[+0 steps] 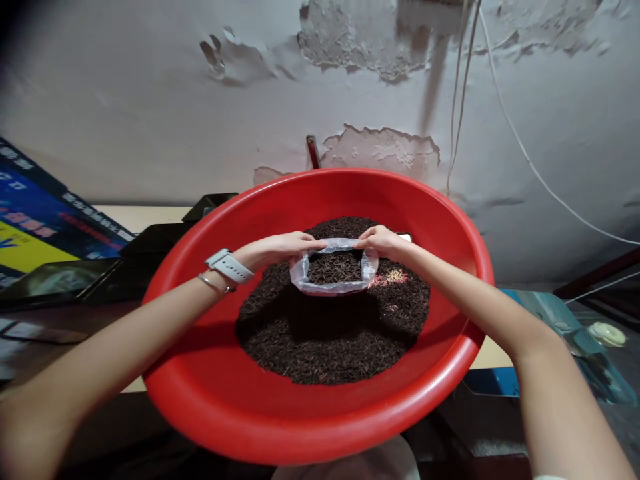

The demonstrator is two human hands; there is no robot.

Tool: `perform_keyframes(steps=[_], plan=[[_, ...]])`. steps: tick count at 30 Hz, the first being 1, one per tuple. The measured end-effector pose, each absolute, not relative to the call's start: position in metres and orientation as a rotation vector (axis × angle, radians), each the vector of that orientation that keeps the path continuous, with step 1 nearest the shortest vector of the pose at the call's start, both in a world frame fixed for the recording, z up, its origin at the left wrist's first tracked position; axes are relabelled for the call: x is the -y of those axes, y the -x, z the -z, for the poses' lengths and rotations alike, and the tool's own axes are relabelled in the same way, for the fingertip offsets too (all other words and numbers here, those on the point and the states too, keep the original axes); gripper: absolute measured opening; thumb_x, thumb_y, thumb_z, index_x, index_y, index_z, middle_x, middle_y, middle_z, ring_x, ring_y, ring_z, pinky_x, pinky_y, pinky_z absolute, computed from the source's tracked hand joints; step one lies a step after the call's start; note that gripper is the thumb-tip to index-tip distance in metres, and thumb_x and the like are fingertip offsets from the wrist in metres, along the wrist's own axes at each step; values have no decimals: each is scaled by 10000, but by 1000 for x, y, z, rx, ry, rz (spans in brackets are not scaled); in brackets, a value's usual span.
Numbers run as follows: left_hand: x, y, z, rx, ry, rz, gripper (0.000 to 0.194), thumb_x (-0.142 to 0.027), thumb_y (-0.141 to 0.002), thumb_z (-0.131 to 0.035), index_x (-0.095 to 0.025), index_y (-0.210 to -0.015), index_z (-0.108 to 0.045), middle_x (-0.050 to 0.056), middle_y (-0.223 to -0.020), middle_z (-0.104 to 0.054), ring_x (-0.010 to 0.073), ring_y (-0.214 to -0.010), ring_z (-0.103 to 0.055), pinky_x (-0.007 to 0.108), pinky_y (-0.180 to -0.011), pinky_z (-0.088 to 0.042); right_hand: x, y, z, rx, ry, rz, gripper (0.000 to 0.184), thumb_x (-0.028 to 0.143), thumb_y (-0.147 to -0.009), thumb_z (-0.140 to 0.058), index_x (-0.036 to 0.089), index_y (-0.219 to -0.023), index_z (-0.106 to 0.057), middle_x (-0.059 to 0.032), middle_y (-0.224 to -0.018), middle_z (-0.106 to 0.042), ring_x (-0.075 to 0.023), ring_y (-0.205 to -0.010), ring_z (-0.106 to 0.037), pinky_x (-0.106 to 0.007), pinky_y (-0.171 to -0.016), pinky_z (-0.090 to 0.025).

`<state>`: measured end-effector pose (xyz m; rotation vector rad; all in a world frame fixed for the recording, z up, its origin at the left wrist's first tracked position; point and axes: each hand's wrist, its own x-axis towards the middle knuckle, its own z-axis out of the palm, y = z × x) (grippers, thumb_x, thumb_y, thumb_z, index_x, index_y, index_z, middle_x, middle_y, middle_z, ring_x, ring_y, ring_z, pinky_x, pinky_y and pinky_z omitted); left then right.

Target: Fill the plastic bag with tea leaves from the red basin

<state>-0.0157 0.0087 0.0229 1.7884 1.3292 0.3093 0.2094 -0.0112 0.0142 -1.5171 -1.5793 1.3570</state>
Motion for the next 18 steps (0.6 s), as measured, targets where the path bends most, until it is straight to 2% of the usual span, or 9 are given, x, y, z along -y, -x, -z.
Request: perform_keyframes(steps=[2,4,7,10,13,16,18], plan=[[-9,19,-36,-1313,-1860,-332,322,-432,-584,-702,-150,-675,-579,-32,-496,-483,95,-444,-423,223,-440,-329,13,-207,-26,1544,1501,-1269,131,103,-641,-644,138,-740,-566,16,-582,-488,-71,-492,-412,-225,-473,-349],[-6,24,-50,-1268,-1910,-356,287,-367,-563,-712,-149,-690,-577,-17,-560,-541,101,-492,-476,216,-471,-367,18,-207,-38,1528,1466,-1196,173,69,-633,-624,146,-768,-548,5,-617,-508,-78,-511,-446,-228,-477,-382],[7,35,-63,-1269,-1928,-307,307,-378,-570,-706,-148,-726,-573,8,-645,-598,125,-581,-554,219,-532,-429,33,-212,-47,1517,1470,-1088,223,122,-636,-657,163,-804,-517,-21,-714,-544,-102,-581,-509,-247,-501,-453],[24,45,-58,-1256,-1836,-205,387,-449,-596,-690,-147,-815,-587,41,-768,-640,157,-713,-604,227,-591,-470,53,-218,-42,1525,1592,-1190,315,210,-626,-706,172,-850,-488,-40,-780,-577,-128,-620,-556,-279,-513,-499],[37,47,-47,-1235,-1648,-232,355,-437,-621,-674,-143,-806,-598,50,-800,-650,161,-778,-606,246,-660,-490,67,-218,-34,1502,1616,-1380,250,148,-663,-657,160,-851,-493,-26,-688,-587,-127,-572,-563,-282,-520,-504],[42,40,-52,-1266,-1518,-450,222,-348,-675,-637,-134,-689,-577,26,-681,-620,122,-667,-578,247,-655,-475,67,-211,-38,1440,1543,-1324,98,77,-723,-570,148,-751,-508,-12,-574,-550,-115,-504,-534,-292,-528,-496],[43,33,-65,-1281,-1531,-593,162,-281,-704,-611,-130,-659,-570,7,-633,-589,95,-611,-541,225,-619,-449,62,-204,-48,1414,1513,-1242,115,81,-768,-535,150,-679,-509,-6,-515,-511,-109,-462,-502,-299,-511,-480]])
